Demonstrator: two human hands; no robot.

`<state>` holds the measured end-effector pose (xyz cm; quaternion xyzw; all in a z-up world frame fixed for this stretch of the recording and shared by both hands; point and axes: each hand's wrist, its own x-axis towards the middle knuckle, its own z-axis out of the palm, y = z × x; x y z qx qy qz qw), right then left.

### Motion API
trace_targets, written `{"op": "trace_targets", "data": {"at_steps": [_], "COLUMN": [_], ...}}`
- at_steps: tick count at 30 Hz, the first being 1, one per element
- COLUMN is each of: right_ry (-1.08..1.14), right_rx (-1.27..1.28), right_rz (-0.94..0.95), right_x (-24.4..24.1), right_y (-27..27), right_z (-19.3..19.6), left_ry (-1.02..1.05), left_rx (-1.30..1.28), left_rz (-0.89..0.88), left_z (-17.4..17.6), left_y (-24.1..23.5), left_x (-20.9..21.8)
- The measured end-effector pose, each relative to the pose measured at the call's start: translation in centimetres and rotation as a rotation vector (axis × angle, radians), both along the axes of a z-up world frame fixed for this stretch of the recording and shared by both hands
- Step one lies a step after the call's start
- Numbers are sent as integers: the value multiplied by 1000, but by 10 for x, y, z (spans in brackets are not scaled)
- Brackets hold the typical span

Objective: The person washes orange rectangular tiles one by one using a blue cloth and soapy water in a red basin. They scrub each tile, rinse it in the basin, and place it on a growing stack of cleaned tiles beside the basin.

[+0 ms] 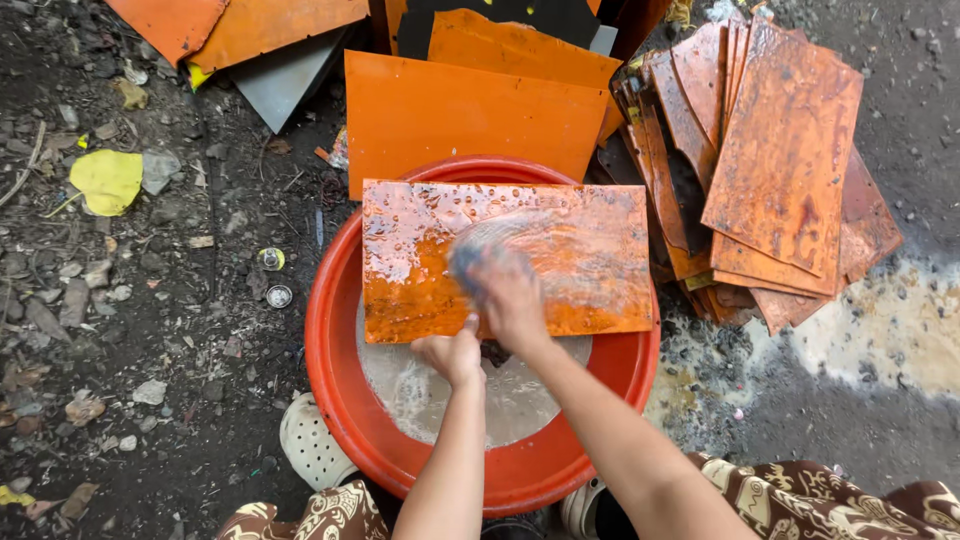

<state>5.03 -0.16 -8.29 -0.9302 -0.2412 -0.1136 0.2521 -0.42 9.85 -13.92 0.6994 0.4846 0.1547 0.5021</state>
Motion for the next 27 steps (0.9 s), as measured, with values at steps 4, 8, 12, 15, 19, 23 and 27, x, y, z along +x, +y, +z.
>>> {"op": "trace_targets", "data": {"at_steps": [4, 8, 12, 15, 19, 23, 27], "right_ry": [85, 126, 71, 70, 32, 62, 61], "right_rx": [-281, -136, 93, -110, -372, -84, -177], "right_rz": [121, -128, -170, 39, -56, -288, -164], "right_x": [-17, 15, 31, -13, -25, 10, 14], "right_y": [-46, -84, -6, 8, -76, -90, 3], "right_z": [20, 17, -15, -17, 10, 2, -30], "left_ry": [-15, -44, -9, -80, -76, -83, -23], "left_rx": [-455, -601, -578, -351, -570, -610, -604], "left_rz": [119, 113, 100, 41, 110, 85, 87], "left_z": [11, 21, 19, 18, 19, 10, -1], "left_y": [7, 7, 12, 11, 14, 12, 12], "left_x": [8, 5, 12, 1, 8, 2, 4]}}
